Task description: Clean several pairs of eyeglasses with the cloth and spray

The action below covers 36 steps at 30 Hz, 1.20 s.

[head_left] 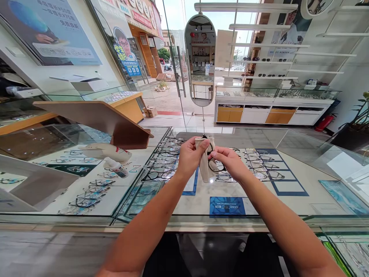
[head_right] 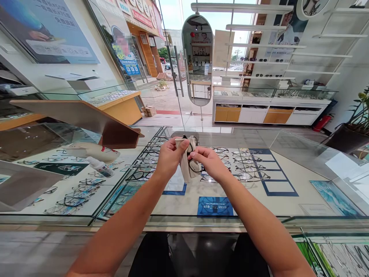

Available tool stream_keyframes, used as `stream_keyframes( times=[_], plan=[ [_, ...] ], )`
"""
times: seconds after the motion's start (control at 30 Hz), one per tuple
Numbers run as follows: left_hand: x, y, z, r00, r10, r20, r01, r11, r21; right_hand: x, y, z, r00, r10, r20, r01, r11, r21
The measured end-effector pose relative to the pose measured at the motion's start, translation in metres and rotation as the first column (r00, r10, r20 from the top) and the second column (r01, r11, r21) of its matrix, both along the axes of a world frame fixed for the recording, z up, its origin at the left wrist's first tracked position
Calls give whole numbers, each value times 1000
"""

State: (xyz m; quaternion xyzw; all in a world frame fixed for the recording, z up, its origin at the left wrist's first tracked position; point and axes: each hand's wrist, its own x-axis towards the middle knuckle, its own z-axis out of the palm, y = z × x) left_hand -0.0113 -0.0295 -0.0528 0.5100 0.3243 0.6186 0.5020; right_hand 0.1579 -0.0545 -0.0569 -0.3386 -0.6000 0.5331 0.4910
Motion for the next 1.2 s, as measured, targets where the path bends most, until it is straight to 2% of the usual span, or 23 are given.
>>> stream_keyframes(
  times=[0.2,0.4,0.53,0.6,0.73,0.9,1.0,1.2],
  plan=[
    [0,8,-2,978,-178,106,184,982,-52,7,4,-1,994,-98,-40,97,995,-35],
    [-5,16,-3,951,-152,268,192,973,-131,10,12,-8,967,-205,-151,197,978,-66],
    [-11,14,3,926,-199,320,265,948,-178,12,13,-7,957,-233,-172,222,972,-80],
    [-13,13,5,936,-215,279,273,943,-190,13,13,-6,960,-232,-159,223,972,-78],
    [-15,13,6,979,-159,129,183,964,-195,15,13,-4,969,-192,-158,181,980,-77],
    [-14,14,5,996,-86,-24,85,996,-31,15,11,2,959,-208,-192,189,975,-112],
    [-14,13,4,994,-44,-100,48,998,36,15,12,7,940,-212,-267,182,974,-135],
    [-11,6,4,970,-38,-240,79,984,162,17,13,7,913,-142,-382,74,979,-188]
  ],
)
